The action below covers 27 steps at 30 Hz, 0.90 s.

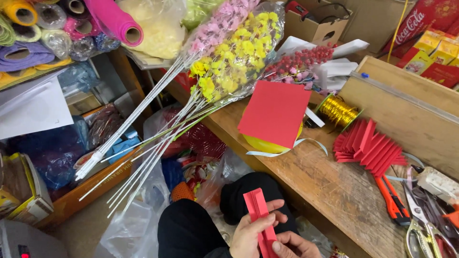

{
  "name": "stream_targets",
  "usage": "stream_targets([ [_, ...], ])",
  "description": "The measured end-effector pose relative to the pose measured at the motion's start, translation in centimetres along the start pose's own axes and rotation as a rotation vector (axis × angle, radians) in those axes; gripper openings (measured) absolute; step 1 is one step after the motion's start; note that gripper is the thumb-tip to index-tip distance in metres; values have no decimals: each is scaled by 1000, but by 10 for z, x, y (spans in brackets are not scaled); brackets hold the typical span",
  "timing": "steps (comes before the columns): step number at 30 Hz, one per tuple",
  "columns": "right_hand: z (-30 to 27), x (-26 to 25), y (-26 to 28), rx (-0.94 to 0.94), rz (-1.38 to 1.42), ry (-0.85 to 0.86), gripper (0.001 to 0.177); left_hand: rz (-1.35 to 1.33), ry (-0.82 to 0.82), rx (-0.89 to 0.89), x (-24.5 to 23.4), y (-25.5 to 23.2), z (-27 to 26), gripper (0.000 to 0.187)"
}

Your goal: A person is slowly folding a small rectangular strip of red paper into a pleated fan-like shape on a wooden table.

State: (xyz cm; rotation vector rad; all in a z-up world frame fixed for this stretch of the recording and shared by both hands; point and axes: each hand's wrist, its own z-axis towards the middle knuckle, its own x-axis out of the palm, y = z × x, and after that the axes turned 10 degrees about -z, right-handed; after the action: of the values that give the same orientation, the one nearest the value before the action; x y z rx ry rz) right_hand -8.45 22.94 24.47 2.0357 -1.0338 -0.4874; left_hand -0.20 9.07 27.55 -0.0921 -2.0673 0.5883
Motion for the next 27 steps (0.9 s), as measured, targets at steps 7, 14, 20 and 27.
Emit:
stream_targets([
  [7,26,-63,19,-841,-625,-377,10,789,-57,781,-8,-27,3,114],
  [14,2,-101,74,-1369,-1352,-440,17,1769,665,1254,56,-40,10,55],
  [20,6,-115,89,-1556,-1423,-728,16,1931,821,1483,69,-19,58,28],
  [27,70,-164,61,-1619,-1306,-853,23,1902,899,1642,68,15,125,30],
])
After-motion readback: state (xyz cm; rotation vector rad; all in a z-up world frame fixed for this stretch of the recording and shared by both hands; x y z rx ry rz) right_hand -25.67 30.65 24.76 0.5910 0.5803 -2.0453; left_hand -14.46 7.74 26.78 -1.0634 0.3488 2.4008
